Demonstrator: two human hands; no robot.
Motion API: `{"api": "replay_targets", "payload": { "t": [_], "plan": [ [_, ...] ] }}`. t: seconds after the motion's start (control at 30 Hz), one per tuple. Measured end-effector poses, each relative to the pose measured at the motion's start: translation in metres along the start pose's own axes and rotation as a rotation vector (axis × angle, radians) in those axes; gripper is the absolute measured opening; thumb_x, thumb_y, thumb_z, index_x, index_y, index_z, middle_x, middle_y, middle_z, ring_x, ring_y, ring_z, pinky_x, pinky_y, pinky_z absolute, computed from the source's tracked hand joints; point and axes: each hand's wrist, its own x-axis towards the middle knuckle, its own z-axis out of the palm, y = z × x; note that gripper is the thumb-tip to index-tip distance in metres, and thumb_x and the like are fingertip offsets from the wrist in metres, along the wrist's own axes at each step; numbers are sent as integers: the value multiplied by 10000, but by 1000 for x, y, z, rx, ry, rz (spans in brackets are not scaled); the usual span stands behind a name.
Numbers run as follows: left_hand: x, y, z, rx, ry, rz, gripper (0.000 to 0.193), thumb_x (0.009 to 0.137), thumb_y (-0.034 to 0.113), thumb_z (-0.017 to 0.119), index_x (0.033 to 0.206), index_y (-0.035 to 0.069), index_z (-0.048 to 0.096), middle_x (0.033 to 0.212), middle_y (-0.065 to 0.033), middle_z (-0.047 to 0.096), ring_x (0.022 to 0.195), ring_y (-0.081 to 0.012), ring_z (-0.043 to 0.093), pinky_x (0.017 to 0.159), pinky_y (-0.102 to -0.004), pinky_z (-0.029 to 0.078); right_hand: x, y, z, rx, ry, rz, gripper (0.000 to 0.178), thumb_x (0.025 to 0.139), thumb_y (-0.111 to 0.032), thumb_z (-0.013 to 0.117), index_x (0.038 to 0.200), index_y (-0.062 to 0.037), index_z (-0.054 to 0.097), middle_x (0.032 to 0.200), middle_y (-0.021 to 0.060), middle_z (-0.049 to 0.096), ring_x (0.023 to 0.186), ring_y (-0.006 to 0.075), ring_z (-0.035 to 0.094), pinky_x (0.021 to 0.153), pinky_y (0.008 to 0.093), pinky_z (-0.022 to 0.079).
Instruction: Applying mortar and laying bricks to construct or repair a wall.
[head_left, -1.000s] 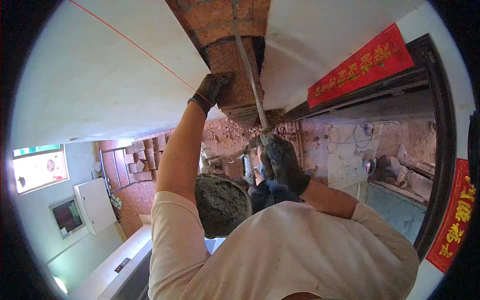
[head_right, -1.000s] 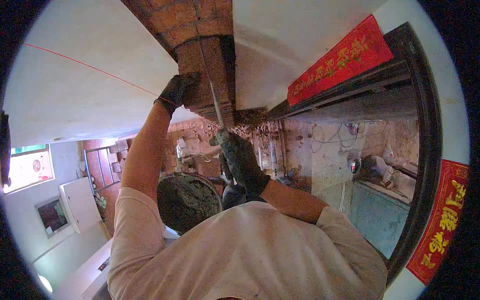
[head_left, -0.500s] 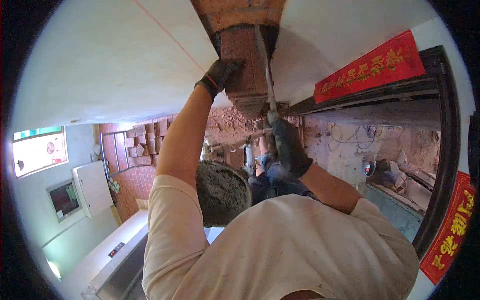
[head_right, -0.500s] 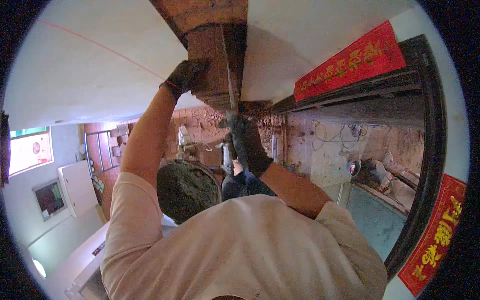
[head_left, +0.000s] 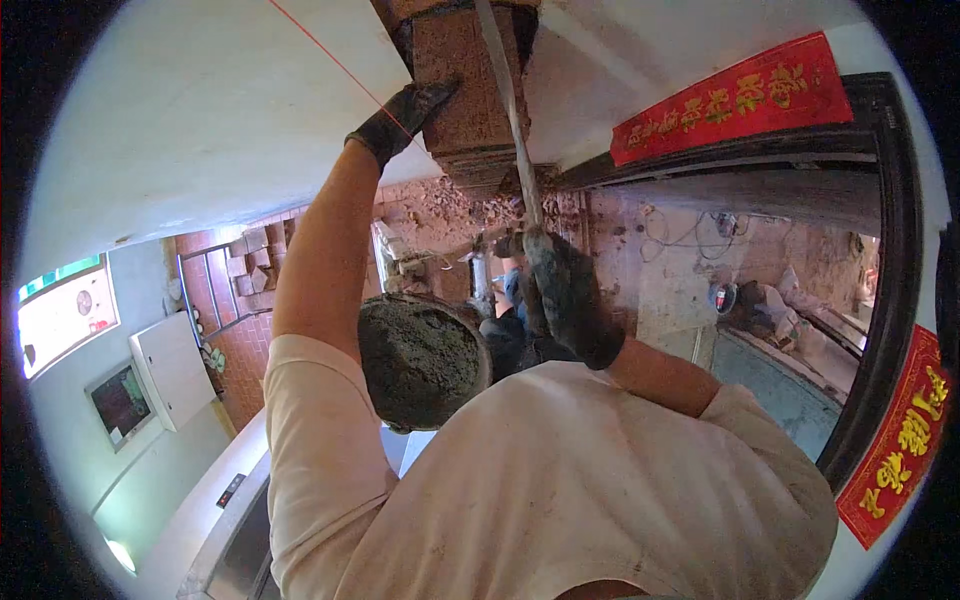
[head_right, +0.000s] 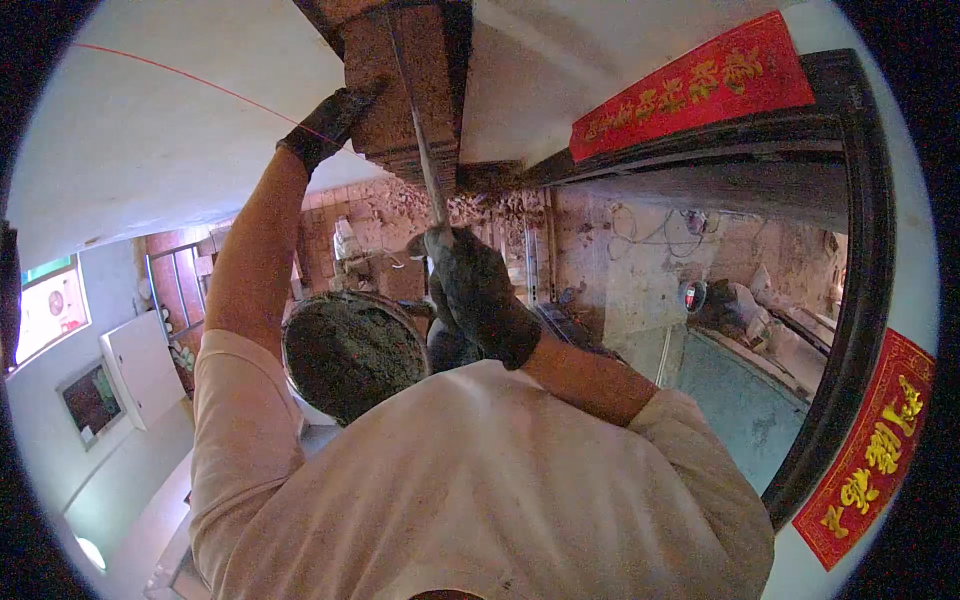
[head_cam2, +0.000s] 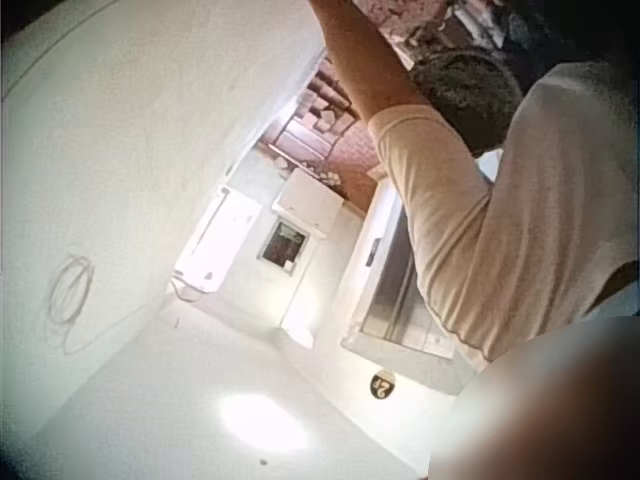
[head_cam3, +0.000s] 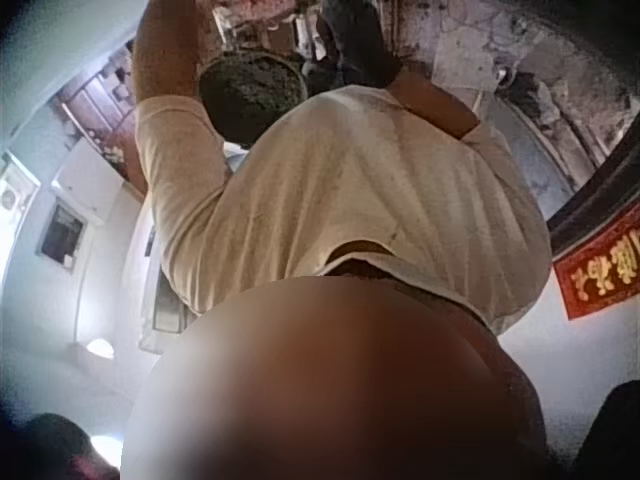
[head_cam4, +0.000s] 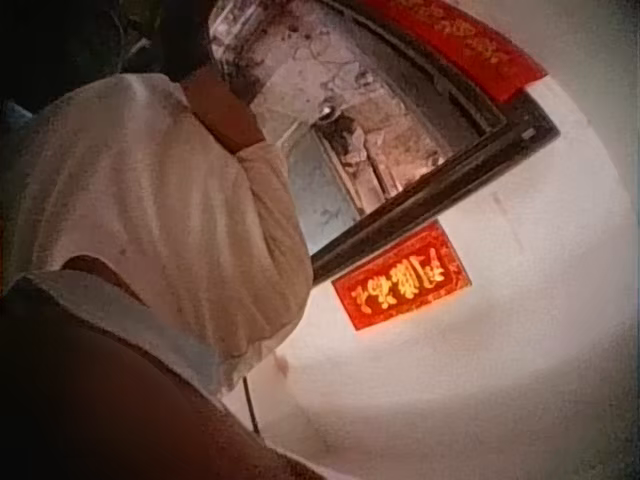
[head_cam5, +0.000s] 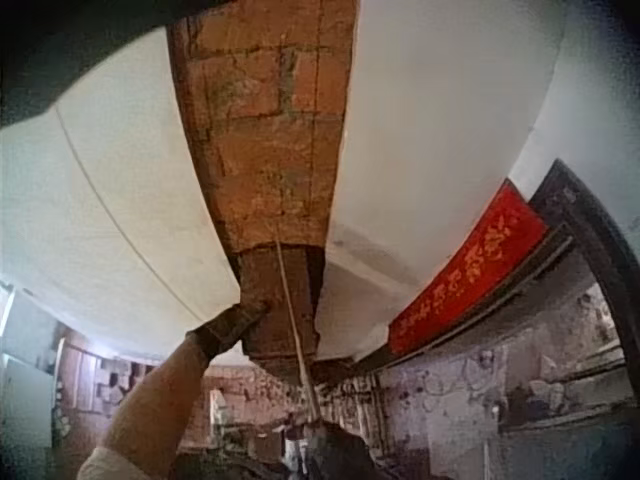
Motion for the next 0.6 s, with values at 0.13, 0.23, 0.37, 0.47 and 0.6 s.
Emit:
{"api": "replay_targets", "payload": {
  "t": [0.13, 0.23, 0.37, 0.47, 0.6],
  "plan": [
    [2, 1, -1, -144, 38, 12, 453, 883, 47, 312, 1329, 93, 376, 1185, -243, 504, 1060, -361, 516, 922, -399, 406, 3, 15, -5, -66, -86, 130, 278, 917, -352, 455, 920, -92, 553, 514, -21, 428, 409, 77, 407, 362, 244, 309],
    [3, 0, -8, -126, -10, -100, 436, 884, 226, 405, 1279, 43, 423, 1185, -177, 528, 1066, -254, 519, 932, -347, 397, 11, 24, -8, -12, -106, 150, 290, 922, -352, 437, 917, -83, 545, 513, -10, 435, 411, 91, 422, 368, 260, 337],
    [-1, -3, -4, -339, 3, -114, 503, 898, 372, 484, 1260, 24, 453, 1228, -125, 521, 1113, -162, 504, 957, -295, 383, 13, 27, -10, -339, -98, -227, 257, 898, -292, 479, 915, -46, 550, 532, 16, 462, 412, 120, 434, 378, 277, 357],
    [2, -11, 10, -759, 31, -135, 450, 914, 355, 453, 1263, 71, 470, 1256, -130, 500, 1118, -156, 503, 957, -292, 387, 12, 29, -15, -1107, -59, -1262, 257, 903, -236, 478, 1013, -9, 527, 622, 35, 486, 499, 136, 468, 445, 283, 369],
    [13, -36, 28, -533, 75, 59, 415, 932, 345, 410, 1259, 99, 480, 1237, -133, 515, 1086, -161, 524, 920, -306, 411, 12, 39, -25, -915, -82, -545, 234, 880, -135, 496, 1039, 37, 491, 741, 120, 527, 661, 307, 519, 575, 387, 425]
  ]
}}
